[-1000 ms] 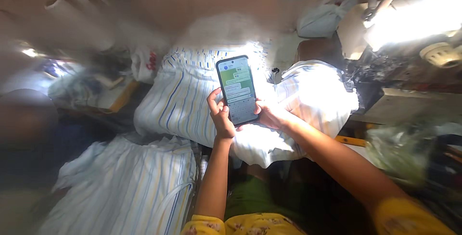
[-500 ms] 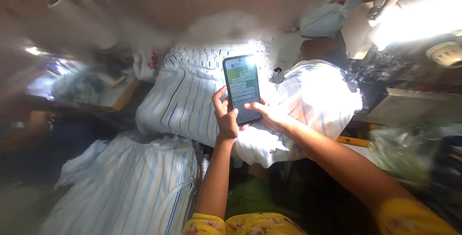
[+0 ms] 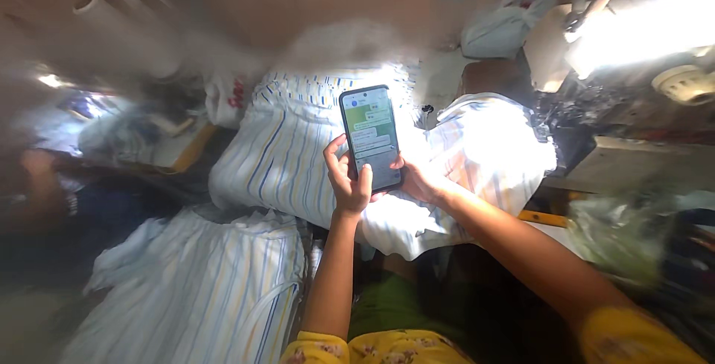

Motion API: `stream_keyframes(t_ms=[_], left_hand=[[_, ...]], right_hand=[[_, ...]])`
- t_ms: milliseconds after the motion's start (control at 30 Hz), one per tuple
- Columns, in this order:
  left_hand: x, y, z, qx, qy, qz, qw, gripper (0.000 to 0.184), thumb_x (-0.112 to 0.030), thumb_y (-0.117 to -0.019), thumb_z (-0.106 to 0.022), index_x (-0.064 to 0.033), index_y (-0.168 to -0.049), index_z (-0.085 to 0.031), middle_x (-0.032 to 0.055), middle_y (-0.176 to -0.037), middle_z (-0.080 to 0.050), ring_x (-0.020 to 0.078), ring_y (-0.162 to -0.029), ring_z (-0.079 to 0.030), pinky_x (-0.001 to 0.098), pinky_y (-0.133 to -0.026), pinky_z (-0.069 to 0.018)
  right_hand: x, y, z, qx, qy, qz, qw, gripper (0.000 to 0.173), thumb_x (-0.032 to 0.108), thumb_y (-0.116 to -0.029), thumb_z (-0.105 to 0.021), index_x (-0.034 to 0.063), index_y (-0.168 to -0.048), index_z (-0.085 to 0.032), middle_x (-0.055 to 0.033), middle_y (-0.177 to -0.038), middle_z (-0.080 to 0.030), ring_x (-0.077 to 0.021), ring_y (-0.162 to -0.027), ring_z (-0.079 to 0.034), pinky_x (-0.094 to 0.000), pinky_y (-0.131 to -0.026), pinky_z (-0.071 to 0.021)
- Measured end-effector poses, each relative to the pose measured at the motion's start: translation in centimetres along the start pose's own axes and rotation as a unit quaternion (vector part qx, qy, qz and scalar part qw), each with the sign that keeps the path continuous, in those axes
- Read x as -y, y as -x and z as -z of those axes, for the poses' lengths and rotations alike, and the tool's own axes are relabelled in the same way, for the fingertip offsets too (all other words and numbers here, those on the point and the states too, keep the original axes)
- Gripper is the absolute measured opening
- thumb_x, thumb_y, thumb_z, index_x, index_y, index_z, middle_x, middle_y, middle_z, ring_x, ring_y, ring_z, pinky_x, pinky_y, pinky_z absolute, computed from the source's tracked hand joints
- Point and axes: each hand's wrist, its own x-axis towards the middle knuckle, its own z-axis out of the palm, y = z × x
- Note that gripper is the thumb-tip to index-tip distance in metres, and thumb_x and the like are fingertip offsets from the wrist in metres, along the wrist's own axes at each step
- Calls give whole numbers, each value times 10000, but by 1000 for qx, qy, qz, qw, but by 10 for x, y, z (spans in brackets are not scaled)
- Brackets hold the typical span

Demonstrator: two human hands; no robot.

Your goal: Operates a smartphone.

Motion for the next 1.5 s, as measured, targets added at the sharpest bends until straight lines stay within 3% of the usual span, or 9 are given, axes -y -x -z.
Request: stream_keyframes(t_ms=[67, 167, 500, 633, 867, 1067, 1233, 1500], left_hand=[[0, 1, 1, -2, 53, 40, 998, 572, -93, -831, -504, -163, -1381, -363, -139, -1014, -716, -1, -926, -706, 241, -812, -601], [-1, 2, 2, -6, 110, 78, 991, 607, -80, -780, -498, -227, -1357, -382, -132, -1043, -722, 21, -934, -709, 261, -815, -602], [-1, 0, 1, 10, 23, 30, 999, 695, 5, -734, -498, -119, -1392, -312, -112, -1053, -711, 2, -910, -708, 249, -782, -608], [-2, 1, 1, 11, 46, 30, 998, 672, -20, -746, -521, -147, -1377, -329, -127, -1059, -713, 1, -930, -707, 243, -801, -606], [2, 2, 3, 13, 59, 15, 998, 628, -40, -789, -482, -176, -1388, -354, -138, -1025, -720, 5, -923, -711, 242, -799, -608], [2, 2, 3, 11, 64, 15, 998, 565, -89, -821, -505, -191, -1360, -370, -132, -1047, -723, 11, -930, -712, 245, -806, -609], [2, 3, 3, 9, 57, 5, 998, 534, -118, -850, -502, -184, -1364, -371, -140, -1051, -719, 3, -933, -709, 238, -808, -606], [3, 3, 3, 9, 49, -9, 999, 496, -193, -901, -527, -193, -1371, -369, -148, -1064, -719, -1, -947, -707, 230, -809, -604]], right_hand=[[-2, -1, 3, 16, -5, -2, 1000, 326, 74, -963, -342, 158, -1227, -516, -35, -980, -729, -169, -816, -744, -338, -646, -637], [0, 1, 2, 18, 15, -3, 1000, 351, 91, -944, -351, 169, -1258, -488, -28, -985, -712, -156, -827, -732, -331, -672, -630], [4, 3, -2, 10, 16, -15, 1000, 330, 67, -963, -321, 157, -1239, -478, -14, -948, -698, -135, -809, -722, -309, -679, -623], [2, 1, 0, 20, -1, -15, 1000, 323, 81, -952, -324, 151, -1210, -505, -20, -945, -718, -145, -807, -732, -320, -679, -629], [5, 2, 0, 31, -14, -21, 999, 338, 151, -1017, -242, 141, -1202, -524, -42, -978, -734, -168, -848, -741, -331, -708, -631], [3, -2, 3, 49, -20, -11, 999, 408, 329, -1062, -248, 122, -1245, -549, -82, -1031, -743, -213, -870, -751, -364, -691, -640], [6, -2, -2, 10, -15, -28, 999, 420, 315, -1091, -221, 120, -1227, -567, -72, -1011, -740, -194, -858, -747, -353, -686, -637], [4, -1, 0, 26, -27, -18, 999, 436, 333, -1069, -201, 154, -1216, -571, -57, -1027, -742, -189, -875, -749, -355, -676, -638]])
